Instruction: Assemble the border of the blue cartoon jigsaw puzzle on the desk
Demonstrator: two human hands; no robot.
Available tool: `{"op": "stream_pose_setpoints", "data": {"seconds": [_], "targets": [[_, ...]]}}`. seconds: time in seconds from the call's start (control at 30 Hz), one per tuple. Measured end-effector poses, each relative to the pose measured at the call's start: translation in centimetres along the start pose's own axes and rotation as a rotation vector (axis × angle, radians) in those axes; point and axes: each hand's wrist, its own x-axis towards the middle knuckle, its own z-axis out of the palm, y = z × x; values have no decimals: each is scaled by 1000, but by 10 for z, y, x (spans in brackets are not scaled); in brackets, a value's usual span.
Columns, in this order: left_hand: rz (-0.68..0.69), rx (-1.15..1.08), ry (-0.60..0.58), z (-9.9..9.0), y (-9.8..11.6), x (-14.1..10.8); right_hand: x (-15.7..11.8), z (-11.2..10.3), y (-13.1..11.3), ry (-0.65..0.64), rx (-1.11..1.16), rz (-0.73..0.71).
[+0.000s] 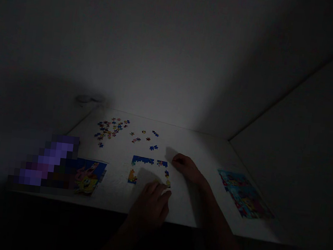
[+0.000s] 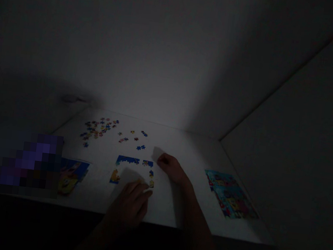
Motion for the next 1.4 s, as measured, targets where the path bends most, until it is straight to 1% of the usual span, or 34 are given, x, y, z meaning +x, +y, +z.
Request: {"op": "stream_pose_setpoints", "data": {"seconds": [0.1, 0.17, 0.23, 0.3, 0.33, 0.4, 0.47, 0.5, 0.57, 0.6, 0.67, 0.77, 0.87, 0.9, 0.97, 1.03, 1.07, 1.13, 1.2, 1.3, 1.4], "targets": [[-28, -109, 67, -7, -1, -2, 6, 7, 4, 206, -46, 41], [-26, -178, 76, -19, -6, -1, 7, 10, 4, 283, -78, 41], [-44, -186, 52, -35, -20, 4, 7, 12, 2, 322, -103, 34], [-85, -110, -17, -54, -43, 13, 7, 12, 0, 350, -131, 32], [-113, -50, -80, -64, -57, 20, 7, 12, 0, 357, -146, 33], [-210, 112, -244, -80, -91, 35, 10, 14, -1, 357, -183, 36], [-265, 176, -278, -89, -125, 53, 15, 15, -1, 351, -230, 46], [-292, 205, -284, -91, -141, 61, 19, 15, -1, 351, -256, 54], [-347, 261, -285, -89, -166, 77, 29, 15, -1, 362, -308, 72], [-369, 285, -275, -86, -175, 84, 35, 15, -2, 372, -333, 80], [-400, 322, -244, -77, -187, 95, 50, 15, -4, 388, -378, 91], [-417, 353, -202, -63, -191, 102, 77, 18, -7, 373, -426, 73], [-392, 348, -196, -54, -190, 99, 102, 23, -6, 310, -440, 9], [-376, 339, -206, -52, -190, 98, 108, 24, -4, 278, -439, -39], [-339, 321, -234, -50, -191, 95, 117, 25, 2, 204, -414, -182], [-296, 297, -238, -48, -194, 94, 121, 24, 11, 144, -346, -324], [-274, 283, -228, -48, -196, 94, 121, 23, 15, 129, -304, -369], [-231, 249, -200, -47, -200, 95, 121, 22, 21, 124, -246, -403], [-194, 213, -179, -46, -206, 96, 119, 22, 23, 124, -246, -427], [-151, 174, -158, -44, -211, 96, 115, 24, 20, 119, -265, -464], [-124, 154, -157, -43, -214, 95, 107, 28, 14, 92, -245, -468]]}}
